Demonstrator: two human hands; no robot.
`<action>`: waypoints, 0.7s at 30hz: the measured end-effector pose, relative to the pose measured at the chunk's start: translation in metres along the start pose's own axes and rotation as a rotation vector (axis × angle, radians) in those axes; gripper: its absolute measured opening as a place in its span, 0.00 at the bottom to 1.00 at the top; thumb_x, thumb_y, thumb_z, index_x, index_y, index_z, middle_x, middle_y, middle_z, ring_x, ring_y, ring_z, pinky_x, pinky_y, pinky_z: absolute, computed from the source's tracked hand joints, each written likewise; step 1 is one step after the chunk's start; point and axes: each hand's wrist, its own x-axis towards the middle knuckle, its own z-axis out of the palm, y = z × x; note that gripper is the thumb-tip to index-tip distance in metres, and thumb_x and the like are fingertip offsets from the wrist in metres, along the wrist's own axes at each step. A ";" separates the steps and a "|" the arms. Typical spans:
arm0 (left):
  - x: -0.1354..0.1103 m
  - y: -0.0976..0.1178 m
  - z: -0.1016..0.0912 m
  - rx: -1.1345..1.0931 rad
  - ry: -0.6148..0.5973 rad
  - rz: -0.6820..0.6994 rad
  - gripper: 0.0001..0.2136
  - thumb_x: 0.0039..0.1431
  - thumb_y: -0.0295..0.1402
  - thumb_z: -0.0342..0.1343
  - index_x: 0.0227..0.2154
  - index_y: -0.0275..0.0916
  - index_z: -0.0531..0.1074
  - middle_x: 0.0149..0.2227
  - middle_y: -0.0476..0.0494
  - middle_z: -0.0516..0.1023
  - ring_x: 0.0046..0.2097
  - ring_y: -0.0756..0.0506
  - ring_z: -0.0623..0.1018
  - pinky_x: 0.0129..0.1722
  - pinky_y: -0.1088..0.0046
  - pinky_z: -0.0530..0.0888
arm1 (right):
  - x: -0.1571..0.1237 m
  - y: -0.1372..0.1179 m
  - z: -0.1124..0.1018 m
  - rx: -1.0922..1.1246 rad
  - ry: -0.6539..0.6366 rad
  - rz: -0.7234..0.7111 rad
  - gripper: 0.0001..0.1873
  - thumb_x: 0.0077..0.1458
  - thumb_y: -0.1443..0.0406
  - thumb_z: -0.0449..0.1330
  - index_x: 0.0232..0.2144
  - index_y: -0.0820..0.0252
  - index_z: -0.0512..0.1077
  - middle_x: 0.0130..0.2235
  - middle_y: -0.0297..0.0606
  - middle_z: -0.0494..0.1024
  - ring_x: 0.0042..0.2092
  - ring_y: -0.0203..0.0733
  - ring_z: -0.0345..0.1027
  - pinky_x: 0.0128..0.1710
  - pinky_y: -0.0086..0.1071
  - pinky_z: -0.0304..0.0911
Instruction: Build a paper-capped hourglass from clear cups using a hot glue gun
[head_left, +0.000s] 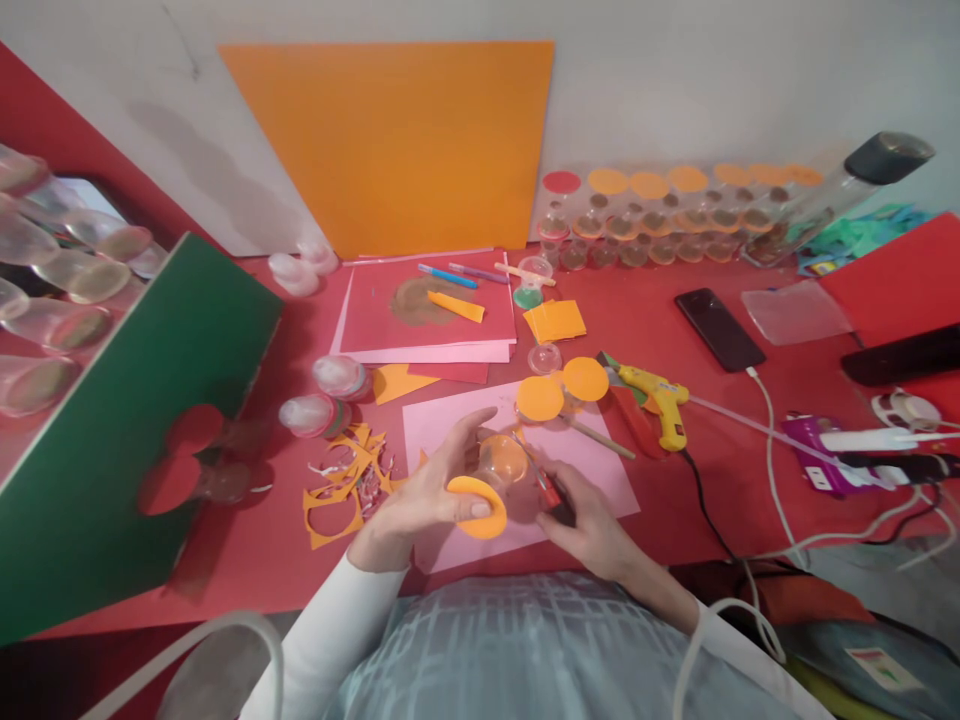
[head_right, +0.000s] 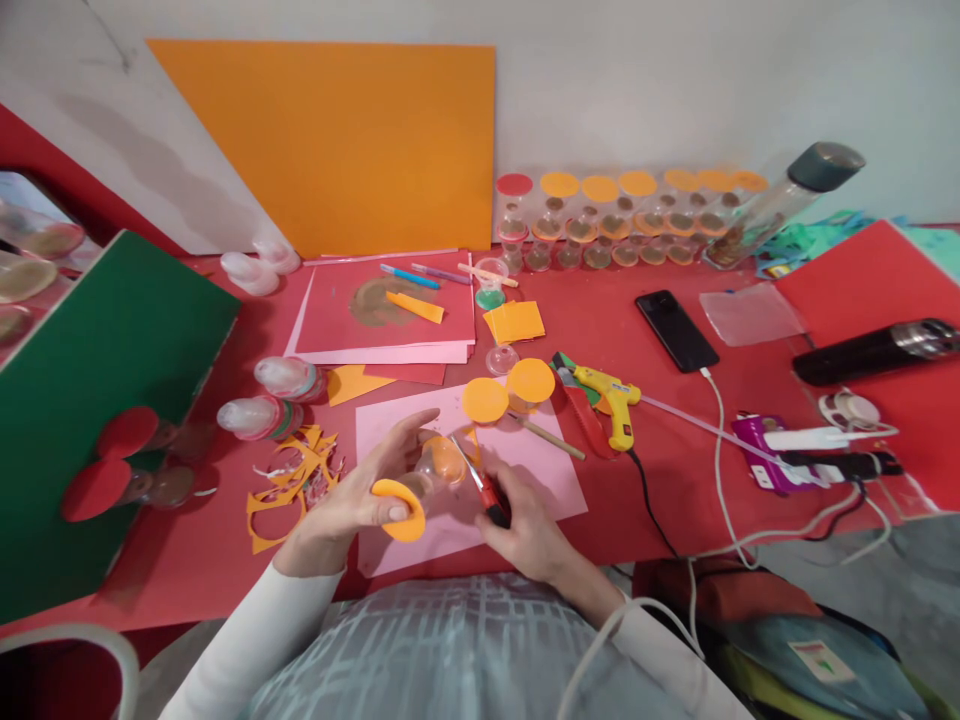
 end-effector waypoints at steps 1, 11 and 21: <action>0.000 0.001 0.000 -0.003 0.001 -0.002 0.45 0.48 0.46 0.70 0.66 0.51 0.53 0.52 0.40 0.67 0.51 0.37 0.72 0.48 0.59 0.69 | 0.000 0.000 0.000 -0.007 0.003 0.000 0.14 0.48 0.65 0.58 0.41 0.55 0.66 0.31 0.31 0.69 0.33 0.40 0.64 0.35 0.33 0.62; -0.003 0.016 -0.004 0.049 0.126 0.018 0.42 0.49 0.45 0.69 0.65 0.48 0.57 0.52 0.39 0.69 0.50 0.39 0.73 0.44 0.66 0.72 | -0.001 -0.001 -0.001 -0.016 0.062 -0.013 0.14 0.49 0.67 0.59 0.40 0.54 0.66 0.30 0.30 0.71 0.31 0.40 0.67 0.34 0.32 0.66; 0.005 0.008 -0.024 0.325 0.369 -0.019 0.42 0.44 0.44 0.71 0.63 0.44 0.60 0.63 0.35 0.64 0.63 0.31 0.66 0.62 0.50 0.64 | -0.012 0.011 -0.015 -0.304 0.164 -0.227 0.26 0.52 0.68 0.58 0.54 0.57 0.64 0.44 0.45 0.78 0.44 0.49 0.74 0.44 0.42 0.73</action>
